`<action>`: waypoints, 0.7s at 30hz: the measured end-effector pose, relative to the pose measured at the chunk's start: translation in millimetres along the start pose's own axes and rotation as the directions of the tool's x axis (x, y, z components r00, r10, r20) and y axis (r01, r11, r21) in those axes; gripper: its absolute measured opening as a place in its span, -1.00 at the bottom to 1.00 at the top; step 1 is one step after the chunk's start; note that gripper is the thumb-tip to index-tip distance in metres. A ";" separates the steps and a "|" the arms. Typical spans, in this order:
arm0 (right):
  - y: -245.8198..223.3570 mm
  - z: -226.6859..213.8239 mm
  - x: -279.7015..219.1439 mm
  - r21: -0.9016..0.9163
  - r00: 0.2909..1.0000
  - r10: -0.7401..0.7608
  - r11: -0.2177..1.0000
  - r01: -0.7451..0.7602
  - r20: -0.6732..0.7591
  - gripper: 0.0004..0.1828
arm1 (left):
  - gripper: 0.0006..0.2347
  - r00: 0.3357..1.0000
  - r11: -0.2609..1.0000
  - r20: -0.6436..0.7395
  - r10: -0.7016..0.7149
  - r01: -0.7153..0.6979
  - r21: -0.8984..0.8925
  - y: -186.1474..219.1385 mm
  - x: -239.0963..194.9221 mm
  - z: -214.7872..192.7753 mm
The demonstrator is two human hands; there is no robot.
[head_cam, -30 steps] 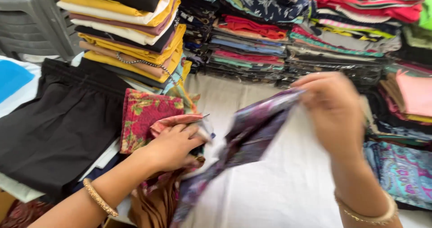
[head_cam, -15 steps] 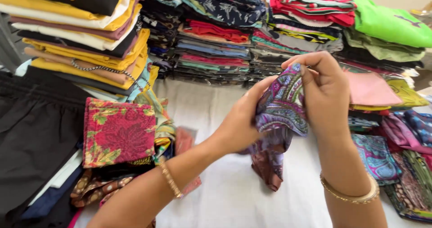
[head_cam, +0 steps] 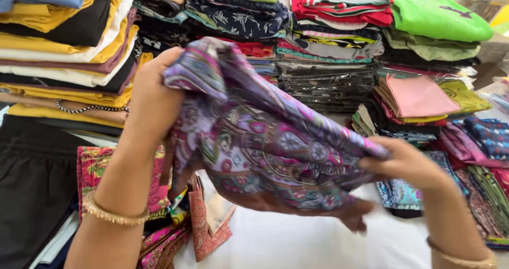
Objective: The person folds various garments on a white table surface. They handle a black floral scarf, black shorts, a pink pouch, and several patterned scarves, unfolding each item to display it before folding it neatly and placing it into a stack.
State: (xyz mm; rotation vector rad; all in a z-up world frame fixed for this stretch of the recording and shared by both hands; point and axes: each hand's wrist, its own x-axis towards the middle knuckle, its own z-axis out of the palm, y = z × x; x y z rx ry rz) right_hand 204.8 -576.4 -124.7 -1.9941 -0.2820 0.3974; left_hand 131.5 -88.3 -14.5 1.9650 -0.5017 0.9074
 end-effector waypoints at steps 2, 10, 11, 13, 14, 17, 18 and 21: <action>4.4 -15.6 17.7 -0.098 0.997 -0.046 0.994 0.040 -0.058 -0.67 | -0.84 0.989 0.988 0.015 -0.150 0.150 -0.034 -70.4 -1.9 14.0; 36.9 -9.0 69.8 -0.512 0.760 -0.446 0.841 0.175 -0.473 -0.69 | -0.80 0.882 0.872 -0.065 -0.466 0.471 0.132 -301.6 -69.0 78.0; 36.1 -5.2 68.9 -0.515 0.735 -0.470 0.835 0.193 -0.488 -0.70 | -0.81 0.825 0.816 -0.092 -0.558 0.566 0.120 -308.2 -72.2 76.7; 26.6 13.7 60.2 -0.512 0.723 -0.478 0.835 0.200 -0.498 -0.70 | -0.81 0.746 0.738 -0.110 -0.657 0.666 0.111 -307.0 -82.8 73.5; 13.5 25.8 55.2 -0.451 0.790 -0.387 0.878 0.158 -0.477 -0.71 | -0.81 0.771 0.754 -0.098 -0.629 0.636 0.162 -299.5 -83.4 71.3; -18.4 58.9 55.8 -0.425 0.885 -0.287 0.898 0.115 -0.366 -0.72 | -0.80 0.814 0.808 0.008 -0.581 0.576 0.123 -276.2 -80.5 77.0; -28.4 68.8 57.9 -0.460 0.916 -0.282 0.879 0.126 -0.286 -0.72 | -0.79 0.832 0.837 0.095 -0.546 0.546 0.026 -267.5 -79.5 81.4; -23.3 67.6 87.3 -0.651 0.877 -0.471 0.696 0.302 -0.097 -0.71 | -0.81 0.924 0.925 0.167 -0.345 0.304 0.229 -238.9 -69.0 93.8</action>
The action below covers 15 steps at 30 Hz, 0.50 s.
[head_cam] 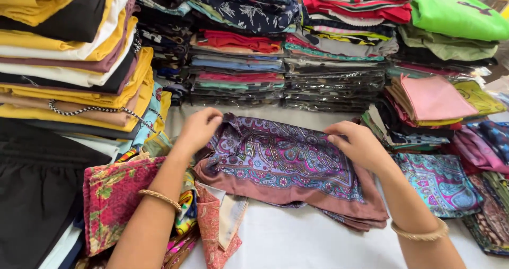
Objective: The person folds various garments on a white table surface. They handle a black floral scarf, black shorts, a pink pouch, and several patterned scarves, unfolding each item to display it before folding it neatly and placing it into a stack.
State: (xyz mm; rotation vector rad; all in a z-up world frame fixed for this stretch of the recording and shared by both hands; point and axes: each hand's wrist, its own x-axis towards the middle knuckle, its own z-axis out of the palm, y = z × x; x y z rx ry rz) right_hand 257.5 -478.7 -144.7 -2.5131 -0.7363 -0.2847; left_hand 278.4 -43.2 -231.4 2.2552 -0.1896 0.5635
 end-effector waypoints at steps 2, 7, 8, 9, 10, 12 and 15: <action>35.8 17.9 18.7 -0.023 1.000 -0.002 1.000 0.002 0.021 -0.70 | -0.79 0.999 1.000 0.032 0.004 -0.004 -0.008 13.4 4.1 10.4; 173.5 74.3 30.1 -0.133 0.986 0.150 0.981 -0.139 0.071 -0.64 | -0.68 0.953 0.961 0.291 -0.082 -0.001 0.276 39.0 20.7 41.4; 193.0 83.0 29.7 -0.179 0.992 0.112 0.979 -0.100 0.059 -0.58 | -0.60 0.924 0.929 0.349 -0.159 0.021 0.368 46.8 24.6 43.9; 213.1 92.6 26.2 -0.224 0.996 0.078 0.972 -0.065 0.048 -0.52 | -0.51 0.885 0.888 0.400 -0.239 0.032 0.459 54.6 27.5 48.0; 205.5 90.7 24.7 -0.225 0.996 0.084 0.972 -0.072 0.041 -0.52 | -0.51 0.885 0.888 0.405 -0.232 0.023 0.459 54.5 28.3 52.9; 191.1 83.9 21.2 -0.258 0.998 0.049 0.965 -0.036 0.042 -0.38 | -0.46 0.925 0.767 0.178 -0.336 0.159 0.621 55.1 29.1 64.6; 178.9 66.8 19.7 -0.231 0.962 0.234 0.952 -0.198 0.138 -0.41 | -0.38 0.965 0.754 -0.006 -0.263 0.209 0.623 -14.4 35.6 96.0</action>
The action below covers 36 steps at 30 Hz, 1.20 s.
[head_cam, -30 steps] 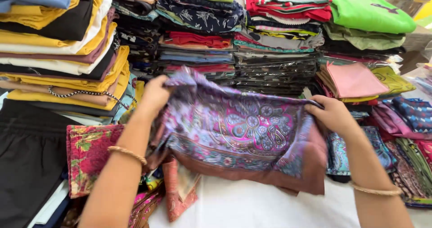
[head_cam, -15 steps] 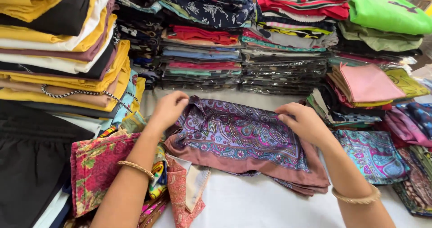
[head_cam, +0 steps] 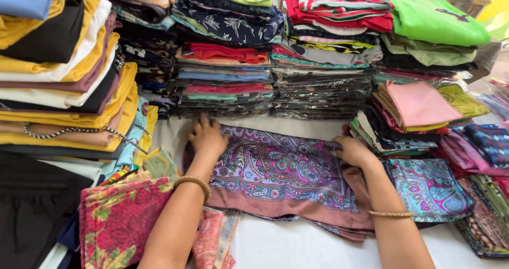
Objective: The person folds various garments on a white table surface. They handle a black floral scarf, black shorts, a pink pouch, and several patterned scarves, unfolding each item to display it before folding it neatly and placing it into a stack.
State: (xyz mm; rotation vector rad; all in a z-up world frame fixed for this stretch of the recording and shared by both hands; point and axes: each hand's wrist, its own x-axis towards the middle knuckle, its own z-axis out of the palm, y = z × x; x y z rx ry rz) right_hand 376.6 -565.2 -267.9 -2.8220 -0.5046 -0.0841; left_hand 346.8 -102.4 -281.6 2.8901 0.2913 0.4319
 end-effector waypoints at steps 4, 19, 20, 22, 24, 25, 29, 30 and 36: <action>11.2 -6.5 2.4 -0.009 0.992 0.036 0.999 -0.035 0.125 -0.54 | -0.54 0.990 0.990 0.005 -0.140 0.140 -0.026 -60.0 17.5 16.3; 24.0 21.8 11.7 0.011 0.993 -0.009 1.000 0.008 0.120 -0.48 | -0.73 0.564 0.617 0.286 0.775 -0.575 -0.537 32.9 -113.6 -179.6; 22.4 18.8 11.2 0.036 0.993 -0.008 0.999 0.004 0.119 -0.48 | -0.65 0.491 0.673 0.476 0.730 -0.637 -0.376 36.5 -134.8 -187.6; 19.3 14.1 9.9 0.059 0.992 -0.010 0.998 0.003 0.124 -0.49 | -0.55 0.427 0.688 0.649 0.629 -0.695 -0.209 28.7 -174.7 -189.8; 15.7 10.8 8.8 0.075 0.991 0.012 0.997 -0.022 0.135 -0.52 | -0.56 0.470 0.631 0.648 0.600 -0.776 -0.021 5.8 -212.0 -179.4; 19.2 13.5 8.3 0.077 0.990 0.007 0.997 -0.018 0.137 -0.52 | -0.56 0.472 0.634 0.650 0.595 -0.773 -0.020 -10.7 -221.1 -168.0; 20.1 16.8 11.4 0.115 0.993 -0.005 0.993 -0.008 0.114 -0.52 | -0.75 0.590 0.631 0.374 0.715 -0.776 0.018 -57.7 -250.0 -177.5; 19.0 16.1 11.0 0.122 0.993 0.005 0.992 -0.019 0.115 -0.51 | -0.78 0.570 0.679 0.522 0.635 -0.734 -0.024 -63.3 -256.2 -191.7; 16.8 17.3 13.5 0.124 0.995 0.012 0.992 -0.025 0.103 -0.51 | -0.80 0.640 0.573 0.762 0.099 -0.663 0.482 -74.7 -289.0 -207.1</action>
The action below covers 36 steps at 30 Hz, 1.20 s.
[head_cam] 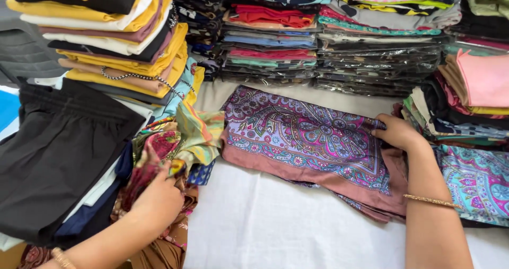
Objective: The person folds various garments on a white table surface. They handle a black floral scarf, black shorts, a pink pouch, and several patterned scarves, unfolding each item to display it before folding it neatly and placing it into a stack.
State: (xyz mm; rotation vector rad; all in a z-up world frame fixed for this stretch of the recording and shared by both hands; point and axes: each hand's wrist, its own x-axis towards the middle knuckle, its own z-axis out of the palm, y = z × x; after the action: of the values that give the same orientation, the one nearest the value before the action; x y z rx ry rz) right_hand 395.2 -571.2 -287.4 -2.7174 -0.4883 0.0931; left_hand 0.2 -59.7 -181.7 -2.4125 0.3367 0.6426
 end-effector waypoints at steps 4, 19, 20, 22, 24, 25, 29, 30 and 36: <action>3.8 0.1 2.2 0.017 0.999 0.049 0.999 -0.049 0.004 -0.52 | -0.79 0.991 0.997 0.128 0.039 -0.047 0.056 -9.4 -11.6 -58.2; -43.9 -66.3 -33.6 -0.089 0.996 -0.092 0.992 0.092 0.002 -0.55 | -0.48 0.507 0.933 -0.848 -0.157 -0.207 -0.296 -27.8 352.9 -127.2; -53.8 -76.6 -39.7 -0.057 0.990 -0.139 0.989 0.138 -0.007 -0.53 | -0.34 0.533 0.893 -0.827 -0.180 -0.264 -0.365 -26.0 365.0 -127.6; -78.8 -97.4 -57.4 -0.030 0.983 -0.181 0.983 0.180 -0.024 -0.51 | -0.19 0.554 0.845 -0.809 -0.197 -0.322 -0.426 -26.5 371.1 -131.8; -108.0 -119.7 -81.1 0.096 0.984 -0.175 0.980 0.175 -0.014 -0.51 | -0.27 0.791 0.739 -0.595 -0.143 -0.315 -0.596 -30.2 359.2 -140.4; -109.4 -128.2 -85.6 0.091 0.985 -0.170 0.981 0.171 -0.020 -0.51 | -0.27 0.786 0.740 -0.603 -0.139 -0.322 -0.591 -43.7 353.4 -144.2; -112.3 -152.8 -106.6 0.107 0.989 -0.125 0.985 0.133 -0.084 -0.58 | -0.57 0.910 0.899 -0.401 -0.104 -0.087 -0.429 -102.2 337.3 -126.8; -113.7 -156.0 -111.3 0.120 0.985 -0.112 0.984 0.128 -0.129 -0.59 | -0.65 0.912 0.911 -0.384 -0.143 -0.030 -0.411 -122.7 333.3 -115.8; -114.3 -135.6 -90.9 -0.017 0.896 -0.153 0.987 0.161 -0.417 -0.68 | -0.88 0.646 0.783 -0.624 -0.439 -0.066 -0.619 -189.4 237.4 -96.0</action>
State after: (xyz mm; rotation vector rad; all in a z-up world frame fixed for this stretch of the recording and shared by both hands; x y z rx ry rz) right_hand 290.6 -551.3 -119.0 -2.5613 -0.5673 -0.5161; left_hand 309.0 8.8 -144.6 -3.1910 0.1861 -0.5105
